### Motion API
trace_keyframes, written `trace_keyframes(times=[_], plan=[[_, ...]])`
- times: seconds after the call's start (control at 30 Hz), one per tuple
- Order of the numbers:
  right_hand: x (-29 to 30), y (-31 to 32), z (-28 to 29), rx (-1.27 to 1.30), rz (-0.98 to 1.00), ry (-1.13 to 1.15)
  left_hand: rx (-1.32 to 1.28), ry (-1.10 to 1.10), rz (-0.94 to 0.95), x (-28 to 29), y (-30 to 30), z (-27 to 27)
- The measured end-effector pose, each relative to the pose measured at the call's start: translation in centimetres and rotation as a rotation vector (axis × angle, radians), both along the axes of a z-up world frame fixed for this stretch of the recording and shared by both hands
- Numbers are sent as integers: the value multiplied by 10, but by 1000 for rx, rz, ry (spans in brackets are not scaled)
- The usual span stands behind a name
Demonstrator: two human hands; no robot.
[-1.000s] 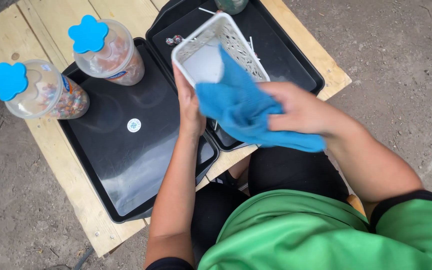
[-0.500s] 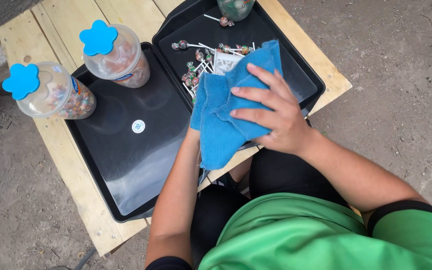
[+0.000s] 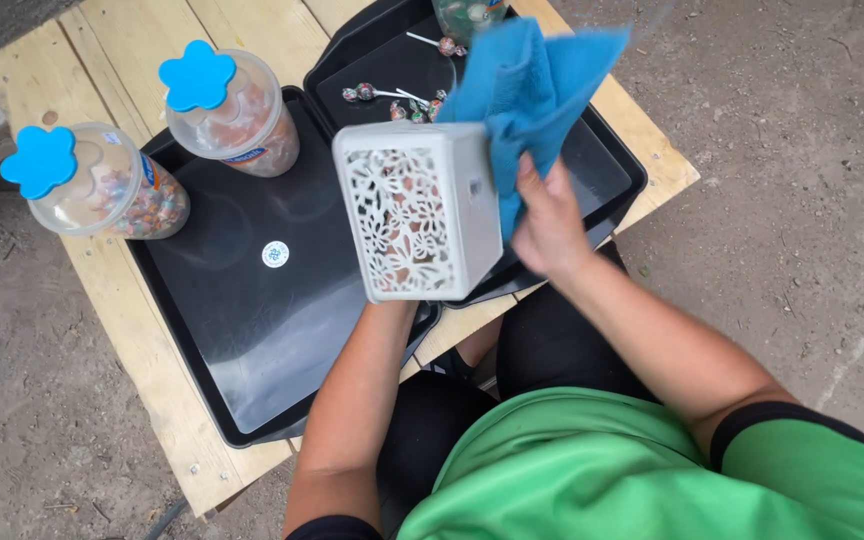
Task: Cleaning a small plastic basket with a cloth and then sorting lollipops from a tray into the basket.
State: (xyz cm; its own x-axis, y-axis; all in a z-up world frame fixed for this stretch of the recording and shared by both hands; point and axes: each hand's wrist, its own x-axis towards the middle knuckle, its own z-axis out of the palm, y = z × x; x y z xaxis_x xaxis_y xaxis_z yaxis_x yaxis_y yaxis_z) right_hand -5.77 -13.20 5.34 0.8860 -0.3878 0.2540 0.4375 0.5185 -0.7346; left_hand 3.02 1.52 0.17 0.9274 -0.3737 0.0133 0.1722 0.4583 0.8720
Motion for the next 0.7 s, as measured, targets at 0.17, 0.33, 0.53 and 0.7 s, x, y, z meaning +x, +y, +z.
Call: trace_keyframes(times=[0.17,0.33,0.53,0.7], plan=[[-26,36,-13,151,169,194,69,-41,45,-2,46,-89],[-38,36,3,299,173,367,132,-83,115,-15,62,-109],[-31,-9,11,-215,-180,234,212,-139,158,-9,17,-19],[-2,-4,21,-962,-299,-61,272,-202,151,-10,-9,1]])
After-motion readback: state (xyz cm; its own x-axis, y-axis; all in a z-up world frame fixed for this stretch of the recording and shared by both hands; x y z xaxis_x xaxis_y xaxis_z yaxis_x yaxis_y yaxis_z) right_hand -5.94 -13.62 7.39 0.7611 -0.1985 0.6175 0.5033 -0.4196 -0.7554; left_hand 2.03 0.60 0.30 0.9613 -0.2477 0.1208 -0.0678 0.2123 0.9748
